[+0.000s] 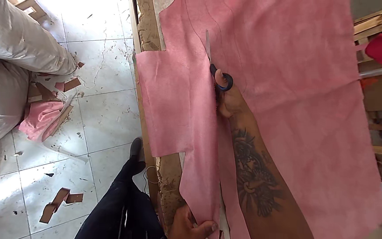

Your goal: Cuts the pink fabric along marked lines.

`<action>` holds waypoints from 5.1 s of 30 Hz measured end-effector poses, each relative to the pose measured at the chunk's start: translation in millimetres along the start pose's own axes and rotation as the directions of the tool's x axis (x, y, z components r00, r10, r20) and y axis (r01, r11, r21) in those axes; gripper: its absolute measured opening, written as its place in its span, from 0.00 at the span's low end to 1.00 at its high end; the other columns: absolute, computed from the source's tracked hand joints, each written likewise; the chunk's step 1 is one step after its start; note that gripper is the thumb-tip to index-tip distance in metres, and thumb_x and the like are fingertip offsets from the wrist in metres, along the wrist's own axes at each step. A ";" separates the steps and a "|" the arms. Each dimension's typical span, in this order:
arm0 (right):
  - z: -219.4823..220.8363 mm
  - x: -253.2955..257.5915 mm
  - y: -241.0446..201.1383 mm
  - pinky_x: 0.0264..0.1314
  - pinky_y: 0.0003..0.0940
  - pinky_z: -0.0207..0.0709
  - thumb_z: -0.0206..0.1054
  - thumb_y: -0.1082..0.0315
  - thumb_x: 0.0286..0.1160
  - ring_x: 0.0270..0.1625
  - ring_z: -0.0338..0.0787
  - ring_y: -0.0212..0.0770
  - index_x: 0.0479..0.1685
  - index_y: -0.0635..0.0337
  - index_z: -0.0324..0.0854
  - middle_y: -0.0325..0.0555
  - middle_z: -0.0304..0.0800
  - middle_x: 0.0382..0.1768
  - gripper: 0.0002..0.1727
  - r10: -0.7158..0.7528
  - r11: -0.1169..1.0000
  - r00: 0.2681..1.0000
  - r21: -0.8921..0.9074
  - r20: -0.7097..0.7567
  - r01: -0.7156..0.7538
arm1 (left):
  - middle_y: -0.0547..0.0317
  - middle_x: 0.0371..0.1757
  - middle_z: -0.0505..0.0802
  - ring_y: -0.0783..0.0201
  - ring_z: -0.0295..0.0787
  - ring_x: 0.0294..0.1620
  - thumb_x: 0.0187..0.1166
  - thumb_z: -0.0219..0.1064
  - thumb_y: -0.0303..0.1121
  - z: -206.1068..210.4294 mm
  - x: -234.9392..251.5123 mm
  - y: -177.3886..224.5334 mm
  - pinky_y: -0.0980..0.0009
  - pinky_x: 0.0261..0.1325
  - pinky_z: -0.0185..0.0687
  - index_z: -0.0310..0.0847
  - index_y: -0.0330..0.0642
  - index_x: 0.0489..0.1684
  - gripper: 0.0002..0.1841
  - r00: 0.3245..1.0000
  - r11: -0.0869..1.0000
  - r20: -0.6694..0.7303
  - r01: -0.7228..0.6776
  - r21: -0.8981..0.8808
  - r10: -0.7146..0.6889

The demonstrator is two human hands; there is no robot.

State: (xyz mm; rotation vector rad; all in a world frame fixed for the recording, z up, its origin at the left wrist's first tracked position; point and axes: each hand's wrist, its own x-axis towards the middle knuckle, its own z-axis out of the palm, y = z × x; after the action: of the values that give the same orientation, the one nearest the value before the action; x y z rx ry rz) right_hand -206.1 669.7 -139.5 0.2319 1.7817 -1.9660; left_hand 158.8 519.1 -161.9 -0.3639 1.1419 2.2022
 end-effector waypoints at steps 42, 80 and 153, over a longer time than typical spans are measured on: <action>-5.3 49.8 -23.9 0.31 0.27 0.85 0.78 0.39 0.66 0.25 0.86 0.33 0.33 0.55 0.86 0.40 0.86 0.23 0.26 0.146 0.987 0.989 0.075 -0.023 -0.144 | 0.54 0.99 0.42 0.47 0.23 0.98 0.71 0.67 0.64 -109.8 216.5 232.8 0.38 0.95 0.23 0.47 0.50 0.97 0.53 0.682 -0.196 0.704 -0.731 0.654 -0.197; -11.8 122.7 -60.2 0.34 0.26 0.85 0.69 0.30 0.70 0.31 0.88 0.34 0.48 0.55 0.84 0.42 0.86 0.31 0.34 0.075 0.997 0.995 -0.011 0.065 -0.074 | 0.53 0.99 0.44 0.46 0.27 0.98 0.77 0.65 0.53 -111.8 220.9 240.5 0.43 0.96 0.24 0.53 0.46 0.95 0.44 0.675 -0.060 0.706 -0.731 0.680 -0.213; 2.7 238.7 -124.5 0.36 0.19 0.81 0.69 0.32 0.73 0.35 0.85 0.21 0.52 0.50 0.83 0.28 0.86 0.34 0.30 0.079 0.997 0.985 0.006 0.151 -0.081 | 0.57 0.26 0.93 0.64 0.88 0.20 0.70 0.83 0.41 -140.1 434.5 496.3 0.71 0.22 0.85 0.89 0.42 0.42 0.15 0.975 0.941 0.012 0.211 0.266 -0.222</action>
State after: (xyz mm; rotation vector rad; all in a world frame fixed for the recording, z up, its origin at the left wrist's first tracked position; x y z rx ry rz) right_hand -470.0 617.5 -130.5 0.1521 1.6406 -1.8864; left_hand -497.8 366.3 -145.6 -0.3112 1.2872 1.8319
